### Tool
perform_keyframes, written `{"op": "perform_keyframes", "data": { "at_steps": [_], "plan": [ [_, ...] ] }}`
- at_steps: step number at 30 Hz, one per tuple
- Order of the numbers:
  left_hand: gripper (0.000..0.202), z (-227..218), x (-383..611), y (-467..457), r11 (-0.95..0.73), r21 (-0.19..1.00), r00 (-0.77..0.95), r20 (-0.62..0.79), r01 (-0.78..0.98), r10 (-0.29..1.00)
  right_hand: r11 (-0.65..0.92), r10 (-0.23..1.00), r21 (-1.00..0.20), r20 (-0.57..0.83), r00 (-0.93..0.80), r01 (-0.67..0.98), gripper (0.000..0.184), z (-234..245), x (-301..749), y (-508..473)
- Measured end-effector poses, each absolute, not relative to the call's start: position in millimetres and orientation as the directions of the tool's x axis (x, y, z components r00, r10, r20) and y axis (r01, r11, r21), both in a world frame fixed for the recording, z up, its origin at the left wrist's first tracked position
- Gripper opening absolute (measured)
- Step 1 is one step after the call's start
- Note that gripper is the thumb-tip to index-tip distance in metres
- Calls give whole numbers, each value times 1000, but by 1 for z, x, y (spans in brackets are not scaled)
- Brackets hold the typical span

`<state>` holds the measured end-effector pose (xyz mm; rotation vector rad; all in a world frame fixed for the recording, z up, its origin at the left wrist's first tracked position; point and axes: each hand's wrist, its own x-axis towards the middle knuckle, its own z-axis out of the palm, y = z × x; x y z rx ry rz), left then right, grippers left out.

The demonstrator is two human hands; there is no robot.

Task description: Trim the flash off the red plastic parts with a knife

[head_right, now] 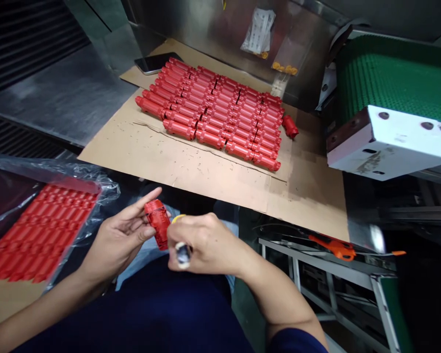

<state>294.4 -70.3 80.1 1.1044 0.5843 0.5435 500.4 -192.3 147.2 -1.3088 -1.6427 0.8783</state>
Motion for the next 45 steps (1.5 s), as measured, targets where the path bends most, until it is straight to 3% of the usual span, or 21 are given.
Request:
{"op": "perform_keyframes", "data": {
  "at_steps": [3, 7, 9, 18, 23, 26, 32, 36, 39, 42, 45],
  "plan": [
    [73, 80, 294, -68, 464, 872, 727, -217, -154, 651, 201, 977, -917, 163, -136, 346, 13, 150, 511, -201],
    [73, 80, 295, -69, 446, 884, 722, -219, -138, 657, 38, 952, -903, 163, 261, 427, 7, 140, 507, -199],
    [74, 80, 296, -72, 376, 918, 718, -175, -129, 673, -2, 924, -900, 165, 345, 435, 9, 135, 499, -195],
    [81, 71, 291, -79, -47, 999, 676, 27, 12, 736, -55, 956, -851, 106, 274, 522, 13, 137, 484, -181],
    [81, 70, 289, -80, -147, 989, 659, 92, 29, 746, -41, 959, -827, 126, 255, 561, 12, 135, 483, -178],
    [80, 76, 293, -79, -59, 998, 631, 70, -39, 773, -52, 960, -832, 110, 256, 552, 12, 136, 484, -178],
    [80, 83, 298, -69, 309, 936, 651, -129, -169, 748, -1, 983, -905, 77, 165, 425, 12, 151, 498, -192],
    [80, 84, 299, -65, 465, 865, 660, -239, -189, 712, 46, 999, -957, 38, -33, 287, 12, 168, 519, -206],
    [79, 86, 301, -65, 523, 830, 656, -285, -196, 699, 69, 986, -970, 30, -166, 234, 26, 171, 529, -212],
    [78, 87, 303, -67, 533, 826, 663, -295, -184, 688, -26, 986, -893, 50, 157, 450, 28, 159, 527, -212],
    [74, 86, 302, -69, 515, 840, 666, -287, -170, 689, -42, 918, -810, 200, 343, 585, 7, 143, 515, -208]
  ]
}}
